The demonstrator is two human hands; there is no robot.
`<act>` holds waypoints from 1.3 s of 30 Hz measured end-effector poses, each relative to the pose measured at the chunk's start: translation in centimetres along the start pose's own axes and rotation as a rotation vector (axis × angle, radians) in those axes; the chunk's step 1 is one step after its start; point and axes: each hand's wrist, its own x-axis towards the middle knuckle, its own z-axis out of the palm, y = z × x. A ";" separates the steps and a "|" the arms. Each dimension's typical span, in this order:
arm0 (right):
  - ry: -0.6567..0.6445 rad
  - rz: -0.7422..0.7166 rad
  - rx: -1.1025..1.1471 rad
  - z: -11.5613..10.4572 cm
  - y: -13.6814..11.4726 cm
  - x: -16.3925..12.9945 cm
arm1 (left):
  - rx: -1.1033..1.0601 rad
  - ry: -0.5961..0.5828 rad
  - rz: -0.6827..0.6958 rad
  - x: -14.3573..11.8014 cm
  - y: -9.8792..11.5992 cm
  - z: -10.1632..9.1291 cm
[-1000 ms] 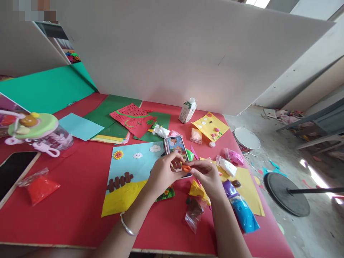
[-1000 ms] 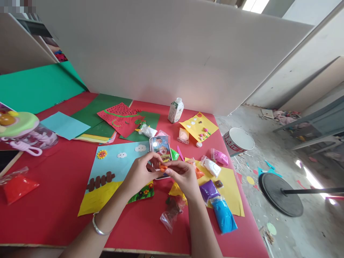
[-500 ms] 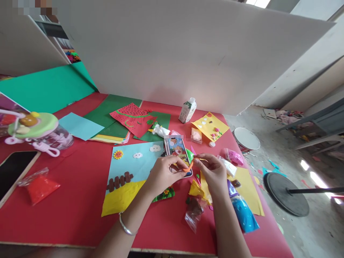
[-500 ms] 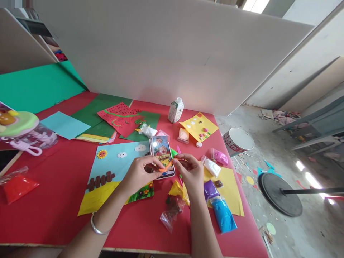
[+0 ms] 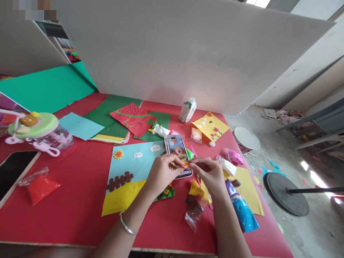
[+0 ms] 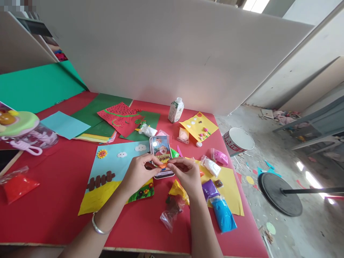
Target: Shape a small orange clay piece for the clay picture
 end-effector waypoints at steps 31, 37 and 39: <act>-0.133 -0.079 -0.066 0.0 -0.1 -0.3 | -0.090 -0.112 -0.053 -0.2 0.1 0.1; -0.169 -0.038 0.000 0.1 0.2 -0.4 | 0.060 0.010 0.102 0.1 -0.2 0.3; -0.145 -0.030 0.027 0.1 0.4 -0.4 | 0.119 0.040 0.155 0.1 -0.3 0.4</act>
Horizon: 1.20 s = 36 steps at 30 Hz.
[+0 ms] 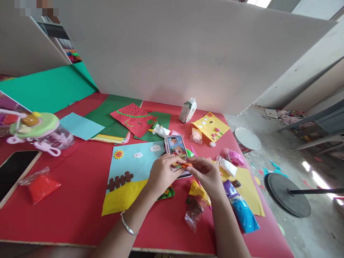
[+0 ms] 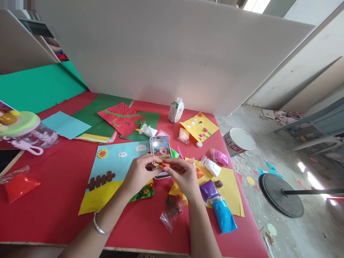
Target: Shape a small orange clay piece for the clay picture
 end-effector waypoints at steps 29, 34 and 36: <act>0.301 -0.032 -0.031 -0.4 -0.3 0.5 | -0.181 -0.091 -0.067 -0.4 0.3 -0.1; 0.057 -0.030 -0.026 -0.1 -0.3 0.2 | -0.259 -0.161 -0.176 -0.3 0.6 -0.4; -0.017 -0.030 -0.006 0.1 -0.3 0.0 | -0.196 -0.120 -0.153 -0.2 0.6 -0.4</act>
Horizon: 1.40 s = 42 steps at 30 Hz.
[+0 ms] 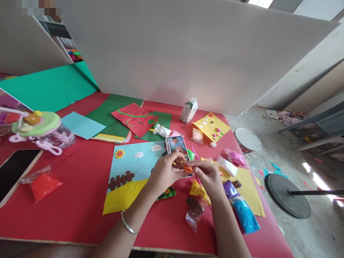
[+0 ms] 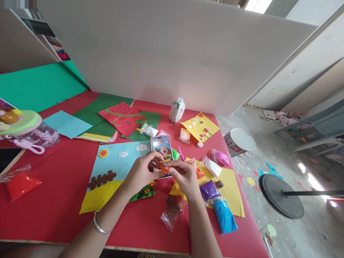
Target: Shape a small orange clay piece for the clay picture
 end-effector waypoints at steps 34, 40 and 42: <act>0.293 0.012 -0.032 -0.2 0.0 0.5 | -0.078 -0.059 0.032 -0.3 -0.1 0.3; 0.016 0.023 -0.048 0.1 0.0 0.0 | 0.050 0.041 0.023 0.0 -0.1 0.3; -0.006 0.038 -0.033 0.0 0.0 -0.1 | 0.096 0.075 0.049 0.1 -0.2 0.5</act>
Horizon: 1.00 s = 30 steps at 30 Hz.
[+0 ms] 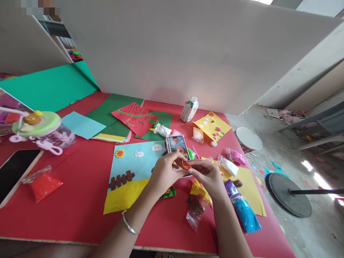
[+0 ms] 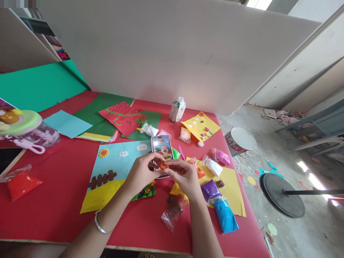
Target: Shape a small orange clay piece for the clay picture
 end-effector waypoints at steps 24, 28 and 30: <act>0.045 0.049 0.047 -0.2 0.2 0.2 | 0.105 0.040 0.113 0.0 -0.1 -0.2; 0.223 0.032 0.079 -0.3 0.3 0.4 | 0.038 0.017 0.125 -0.2 0.0 0.0; 0.300 0.016 0.107 -0.3 0.2 0.5 | -0.062 -0.056 0.094 -0.4 0.0 0.0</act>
